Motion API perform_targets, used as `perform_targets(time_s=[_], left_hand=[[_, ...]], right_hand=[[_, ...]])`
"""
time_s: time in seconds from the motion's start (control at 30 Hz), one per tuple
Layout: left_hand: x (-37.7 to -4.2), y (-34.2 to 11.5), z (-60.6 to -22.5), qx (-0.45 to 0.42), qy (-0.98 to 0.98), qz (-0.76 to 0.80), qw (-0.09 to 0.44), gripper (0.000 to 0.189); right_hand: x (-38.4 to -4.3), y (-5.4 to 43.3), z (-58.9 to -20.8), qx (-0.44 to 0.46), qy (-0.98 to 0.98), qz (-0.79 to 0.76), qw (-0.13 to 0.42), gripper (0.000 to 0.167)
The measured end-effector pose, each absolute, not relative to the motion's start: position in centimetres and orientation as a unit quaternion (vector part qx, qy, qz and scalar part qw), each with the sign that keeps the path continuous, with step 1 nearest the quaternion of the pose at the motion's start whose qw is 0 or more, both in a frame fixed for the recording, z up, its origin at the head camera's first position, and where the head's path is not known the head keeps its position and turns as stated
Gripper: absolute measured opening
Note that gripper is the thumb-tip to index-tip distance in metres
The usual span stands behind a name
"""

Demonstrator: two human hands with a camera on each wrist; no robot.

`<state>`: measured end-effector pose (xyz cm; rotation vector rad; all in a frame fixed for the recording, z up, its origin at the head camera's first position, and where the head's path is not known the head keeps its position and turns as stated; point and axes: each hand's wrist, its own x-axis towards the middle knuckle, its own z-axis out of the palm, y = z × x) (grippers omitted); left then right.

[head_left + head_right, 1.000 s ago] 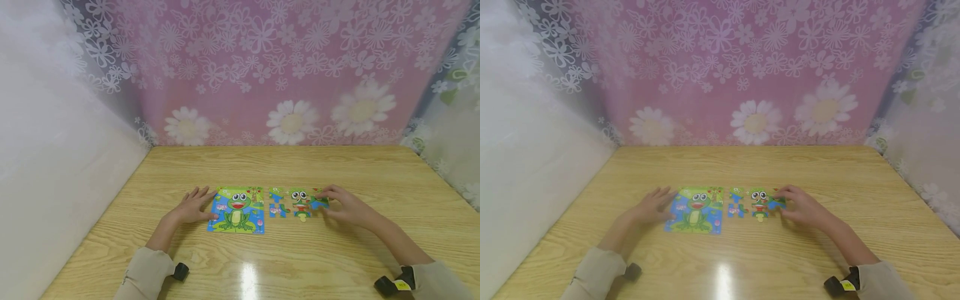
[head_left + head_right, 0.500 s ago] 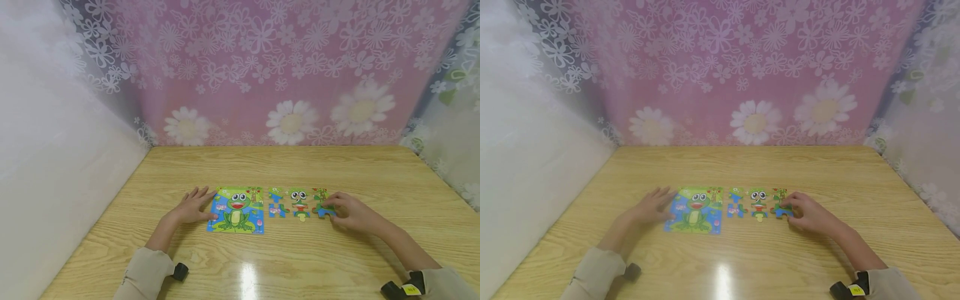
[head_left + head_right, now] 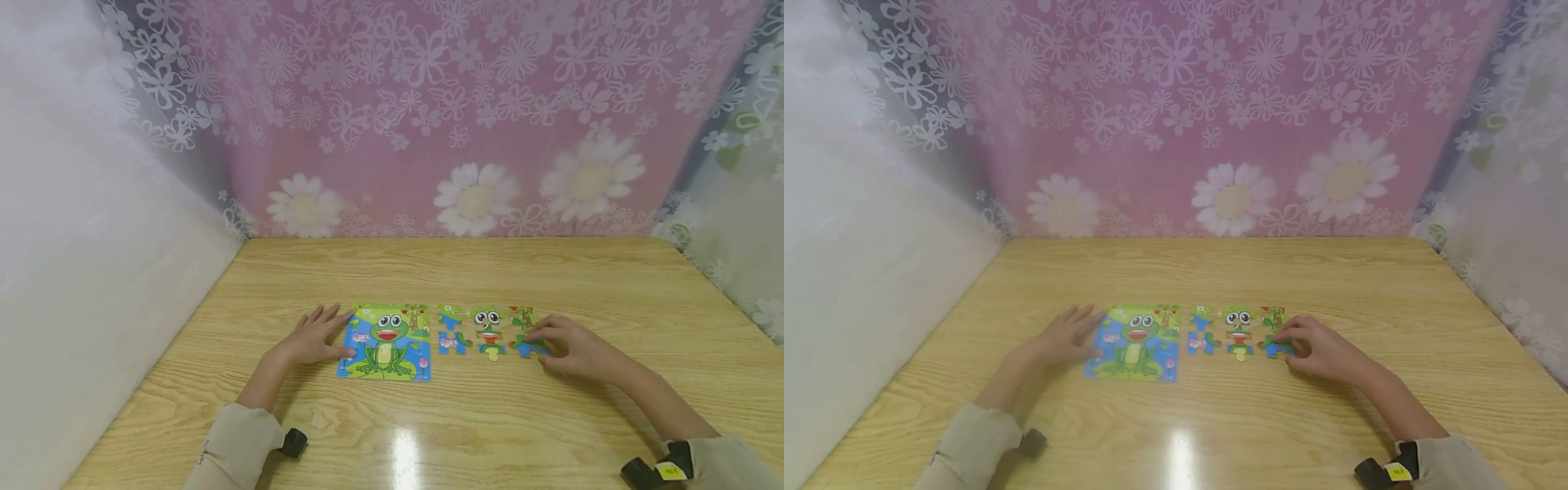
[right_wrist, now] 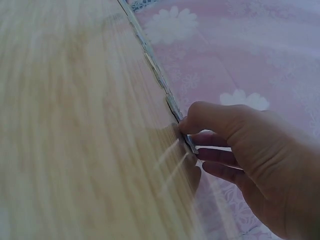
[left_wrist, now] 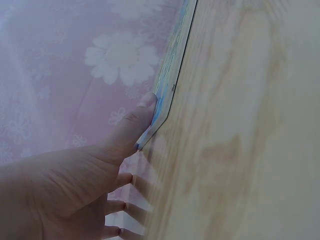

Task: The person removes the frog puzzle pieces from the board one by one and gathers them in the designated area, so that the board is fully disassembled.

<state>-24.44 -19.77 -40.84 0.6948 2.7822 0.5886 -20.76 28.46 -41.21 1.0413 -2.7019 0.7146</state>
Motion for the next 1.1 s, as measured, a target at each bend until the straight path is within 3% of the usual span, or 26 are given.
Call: perform_targets(time_s=[0.73,1.1], left_hand=[[-24.0,-19.5,-40.1,0.238,0.943,0.203,0.109,0.082],[-23.8,-19.5,-39.8,0.245,0.942,0.203,0.106,0.082]], right_hand=[[-20.9,28.3,-41.0,0.324,-0.913,0.245,0.043,0.031],[-21.2,25.0,-39.1,0.354,-0.894,0.270,0.050,0.029]])
